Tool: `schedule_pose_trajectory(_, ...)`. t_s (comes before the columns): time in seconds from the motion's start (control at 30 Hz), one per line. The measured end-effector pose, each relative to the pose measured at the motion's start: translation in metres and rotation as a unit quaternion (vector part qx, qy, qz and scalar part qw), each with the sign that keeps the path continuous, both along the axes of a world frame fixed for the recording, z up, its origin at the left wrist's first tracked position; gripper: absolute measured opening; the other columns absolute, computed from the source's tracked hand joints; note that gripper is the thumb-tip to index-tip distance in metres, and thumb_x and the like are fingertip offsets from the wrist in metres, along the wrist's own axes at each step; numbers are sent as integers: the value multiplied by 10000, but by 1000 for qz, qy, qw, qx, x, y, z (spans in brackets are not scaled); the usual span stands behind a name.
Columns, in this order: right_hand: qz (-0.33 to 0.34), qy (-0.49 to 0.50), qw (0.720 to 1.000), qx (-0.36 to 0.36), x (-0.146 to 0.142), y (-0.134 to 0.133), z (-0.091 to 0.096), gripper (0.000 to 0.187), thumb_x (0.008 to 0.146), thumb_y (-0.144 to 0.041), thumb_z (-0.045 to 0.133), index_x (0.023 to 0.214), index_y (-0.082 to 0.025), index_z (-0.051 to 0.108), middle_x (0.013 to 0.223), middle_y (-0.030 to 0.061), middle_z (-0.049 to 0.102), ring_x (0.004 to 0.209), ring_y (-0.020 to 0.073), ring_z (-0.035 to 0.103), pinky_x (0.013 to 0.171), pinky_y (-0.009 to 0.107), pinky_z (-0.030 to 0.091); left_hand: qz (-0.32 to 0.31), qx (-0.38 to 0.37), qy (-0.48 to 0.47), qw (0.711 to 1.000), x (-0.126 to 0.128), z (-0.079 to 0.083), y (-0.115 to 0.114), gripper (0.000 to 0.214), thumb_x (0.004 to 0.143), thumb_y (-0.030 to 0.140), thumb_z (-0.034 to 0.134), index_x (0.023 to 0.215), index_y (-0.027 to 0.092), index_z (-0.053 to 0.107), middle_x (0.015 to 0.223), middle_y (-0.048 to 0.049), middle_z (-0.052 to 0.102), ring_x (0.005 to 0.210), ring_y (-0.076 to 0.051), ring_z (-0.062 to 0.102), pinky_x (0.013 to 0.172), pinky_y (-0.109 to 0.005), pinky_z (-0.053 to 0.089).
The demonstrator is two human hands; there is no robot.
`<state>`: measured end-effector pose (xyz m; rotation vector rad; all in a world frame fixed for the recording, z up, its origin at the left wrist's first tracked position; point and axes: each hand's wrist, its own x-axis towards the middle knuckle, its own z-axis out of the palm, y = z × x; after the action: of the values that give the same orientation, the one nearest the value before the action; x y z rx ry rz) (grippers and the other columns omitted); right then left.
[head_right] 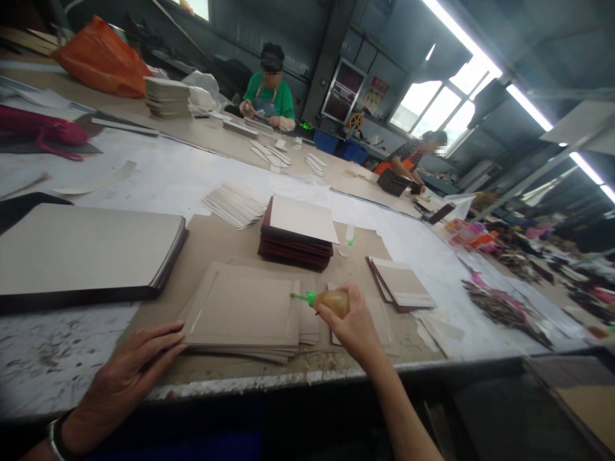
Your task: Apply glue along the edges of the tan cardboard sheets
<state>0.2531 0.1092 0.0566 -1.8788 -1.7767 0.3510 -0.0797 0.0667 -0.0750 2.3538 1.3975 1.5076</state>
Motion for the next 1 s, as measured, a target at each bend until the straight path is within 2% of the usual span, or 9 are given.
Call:
schedule_pose_trajectory(0.13,-5,18,999,-45,3,-23,6,437,667,-482,616,956,-197,456,867,49,551,800,236,554,706,365,456,-4,-4,-9,1000,-1,-3,0,178,899,318,485,978,203,594,997,-49,613,891,-163,606,804,-285,497)
schedule_pose_trajectory(0.33,-3,21,999,-50,7,-58,5,397,686,-448,634,953,-205,468,818,25,576,708,198,566,647,327,464,-7,-28,-25,999,-2,-8,-1,189,889,338,498,982,208,599,1010,-64,615,909,-188,603,803,-326,504)
schedule_pose_trajectory(0.6,-35,34,997,-58,7,-76,4,420,667,-494,634,934,-213,472,764,13,592,648,194,581,589,310,473,0,-22,-44,999,-1,-8,-1,158,893,305,498,954,196,594,992,-67,612,911,-181,592,798,-327,501)
schedule_pose_trajectory(0.73,-85,82,990,-78,3,-81,-1,504,657,-554,638,984,-221,449,786,22,605,658,205,591,570,316,488,-6,-23,-48,999,-1,-7,-2,126,888,250,508,952,184,593,996,-68,607,924,-171,581,812,-313,497)
schedule_pose_trajectory(0.83,-85,145,980,-109,-20,-80,-8,554,658,-572,644,1026,-224,421,779,22,609,641,205,592,544,309,492,-5,-29,-50,998,-1,-5,-3,111,884,214,510,953,174,588,989,-70,606,923,-167,577,813,-312,502)
schedule_pose_trajectory(1.0,-15,209,973,-93,-90,-69,-22,486,678,-515,646,1003,-229,425,786,12,599,663,195,593,584,302,493,0,-36,-57,998,-2,-3,-3,108,882,195,507,953,171,584,971,-75,614,913,-173,585,801,-329,516)
